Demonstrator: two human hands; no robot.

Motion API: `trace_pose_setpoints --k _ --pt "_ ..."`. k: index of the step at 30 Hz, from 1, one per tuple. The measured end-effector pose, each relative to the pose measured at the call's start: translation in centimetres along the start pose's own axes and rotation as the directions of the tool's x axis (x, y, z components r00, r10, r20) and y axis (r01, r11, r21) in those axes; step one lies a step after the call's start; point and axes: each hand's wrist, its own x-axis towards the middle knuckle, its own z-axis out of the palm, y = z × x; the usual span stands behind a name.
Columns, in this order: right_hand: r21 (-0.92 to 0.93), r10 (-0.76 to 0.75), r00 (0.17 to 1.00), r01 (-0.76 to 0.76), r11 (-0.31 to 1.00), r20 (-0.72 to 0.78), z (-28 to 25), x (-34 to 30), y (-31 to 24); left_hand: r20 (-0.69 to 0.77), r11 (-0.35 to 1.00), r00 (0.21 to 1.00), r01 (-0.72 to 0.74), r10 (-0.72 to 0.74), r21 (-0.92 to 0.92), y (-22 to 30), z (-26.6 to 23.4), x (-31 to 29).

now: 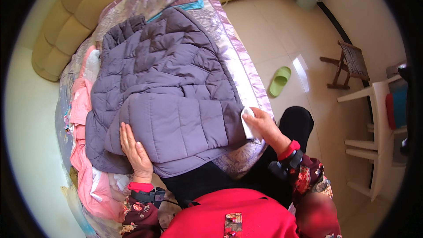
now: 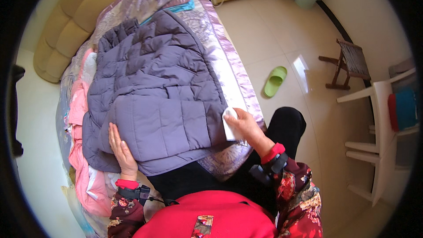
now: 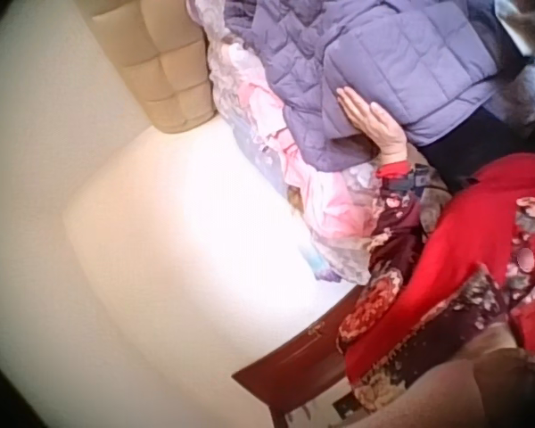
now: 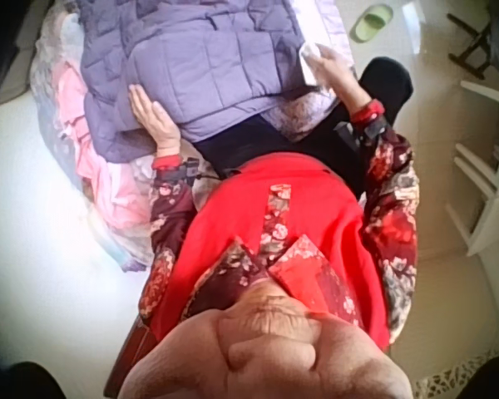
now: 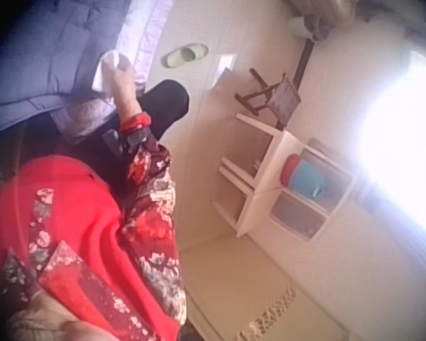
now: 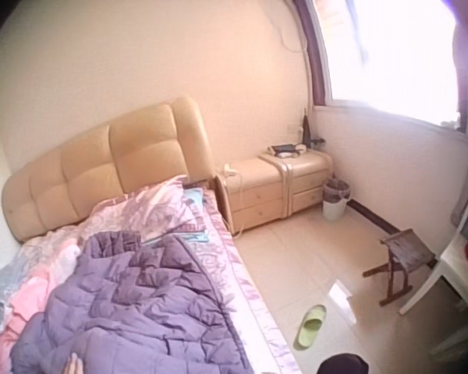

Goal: The person sits on a bed and wipes a gray quilted jacket with a white tissue. They repeatedly rub the jacket's surface, fold and unfold sections, and continue wiping different areas throughout the clip.

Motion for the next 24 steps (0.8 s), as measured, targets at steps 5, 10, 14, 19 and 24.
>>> trace_pose_setpoints --k 5,10,14,19,24 --pt "-0.234 0.085 0.985 -0.048 0.971 0.149 1.5 -1.1 -0.8 0.031 0.999 0.999 0.03 -0.029 -0.013 0.3 -0.5 0.2" --pt "-0.578 0.247 0.791 0.16 0.8 0.56 1.6 -3.6 -1.5 0.039 0.993 0.997 0.064 -0.061 -0.098 0.2 -3.0 2.5" --pt "-0.649 0.332 0.683 0.273 0.71 0.65 -0.1 -4.4 -1.3 0.037 0.999 0.999 0.039 -0.039 -0.004 -0.5 -4.5 5.0" --pt "-0.625 0.261 0.853 0.094 0.775 0.452 -5.6 -4.9 -2.3 0.157 0.994 0.985 0.064 -0.077 0.088 -2.2 -4.1 4.7" --pt "-0.305 0.179 0.965 -0.115 0.945 0.191 -8.2 -5.8 -5.1 0.083 0.998 0.996 -0.017 0.012 0.06 0.1 -4.2 3.1"
